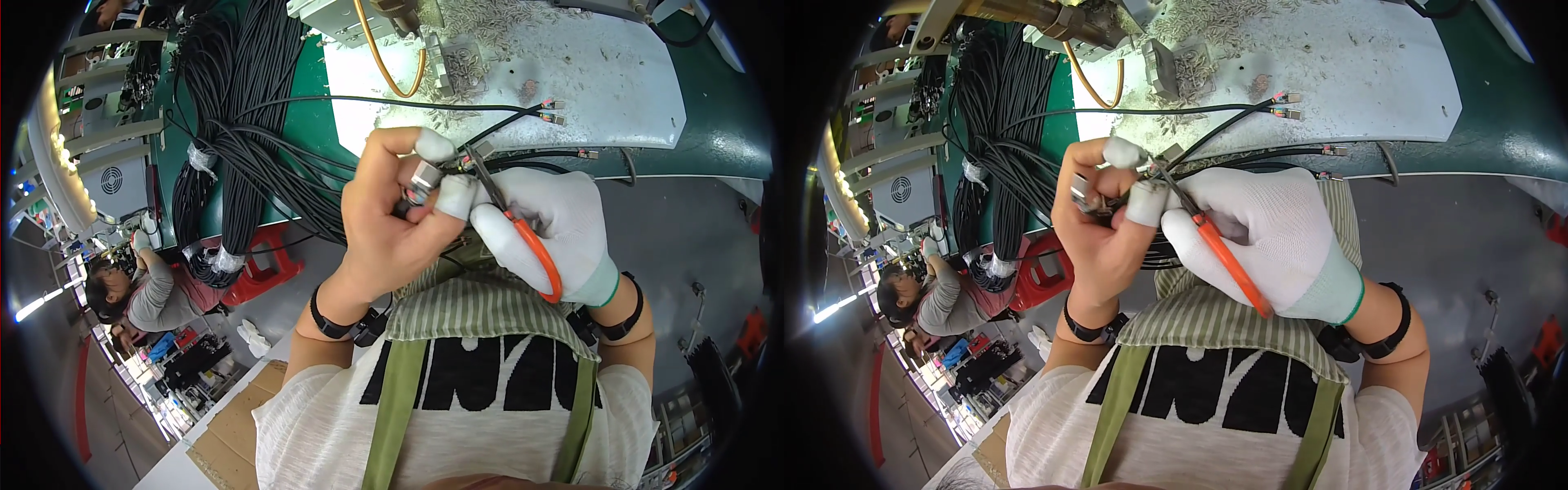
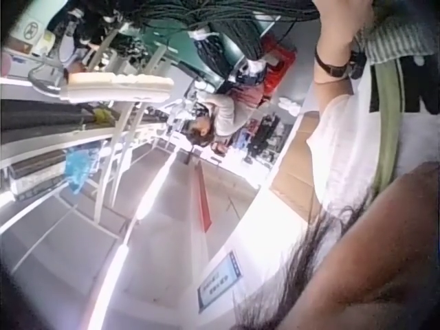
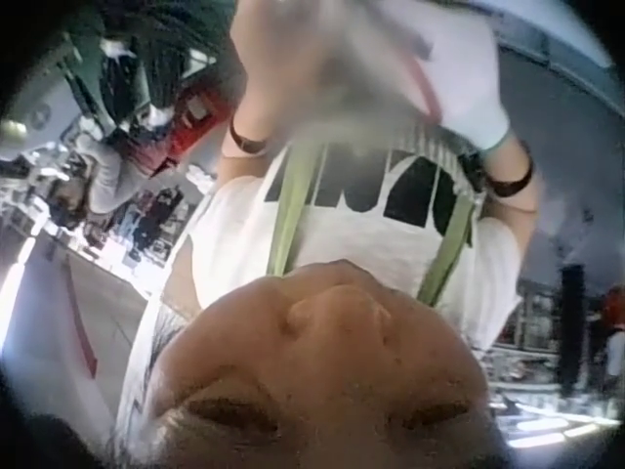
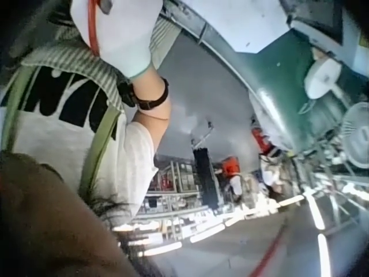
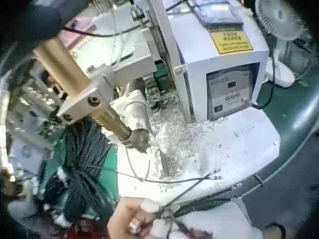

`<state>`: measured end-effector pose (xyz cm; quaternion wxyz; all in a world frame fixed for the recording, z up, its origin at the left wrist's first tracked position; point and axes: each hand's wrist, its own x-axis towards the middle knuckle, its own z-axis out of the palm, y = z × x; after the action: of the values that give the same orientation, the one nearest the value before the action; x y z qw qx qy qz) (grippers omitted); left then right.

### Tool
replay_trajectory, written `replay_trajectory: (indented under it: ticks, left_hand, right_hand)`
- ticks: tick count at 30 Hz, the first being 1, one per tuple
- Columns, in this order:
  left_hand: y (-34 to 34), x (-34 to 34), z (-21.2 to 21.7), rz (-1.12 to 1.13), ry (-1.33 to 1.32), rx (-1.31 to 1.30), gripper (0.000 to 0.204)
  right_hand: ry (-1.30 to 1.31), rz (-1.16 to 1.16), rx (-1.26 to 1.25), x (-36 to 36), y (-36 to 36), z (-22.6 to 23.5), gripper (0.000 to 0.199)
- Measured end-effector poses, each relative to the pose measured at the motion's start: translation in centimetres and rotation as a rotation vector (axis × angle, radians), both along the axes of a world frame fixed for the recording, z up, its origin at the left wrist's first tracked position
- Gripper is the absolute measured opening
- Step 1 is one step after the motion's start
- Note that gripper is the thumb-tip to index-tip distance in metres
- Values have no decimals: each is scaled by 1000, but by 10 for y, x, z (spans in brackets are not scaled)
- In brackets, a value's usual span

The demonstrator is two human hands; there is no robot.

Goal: The person trims the ends of wires on a bundle of cables using shears, then presses the bundle against a machine mechanism before picking up a new bundle to repeat the process.

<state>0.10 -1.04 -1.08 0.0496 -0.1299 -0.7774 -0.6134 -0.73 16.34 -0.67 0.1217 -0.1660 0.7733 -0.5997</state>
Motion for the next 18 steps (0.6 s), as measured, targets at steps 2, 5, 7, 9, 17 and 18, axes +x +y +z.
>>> replay_trajectory:
  ticks: [2, 5, 7, 9, 17, 18]
  left_hand:
    - [4, 2, 3, 77, -130, 119, 22]
    - [0, -1, 6, 68, -120, 34, 20]
    - [-2, -3, 6, 64, -115, -10, 19]
    - [-5, -5, 3, 36, -171, 17, 18]
    - [-41, -31, 0, 118, -442, 226, 12]
    - [-47, -36, 1, 125, -498, 240, 12]
  right_hand:
    - [46, -21, -17, -2, 0, -2, 11]
    - [396, -41, 166, -6, 2, -8, 11]
    - [376, -33, 184, -5, 3, -11, 12]
    - [336, -20, 218, -5, 3, -12, 13]
    - [2, -74, 28, -11, 10, -10, 13]
    - [1, -74, 25, -18, 11, -6, 13]
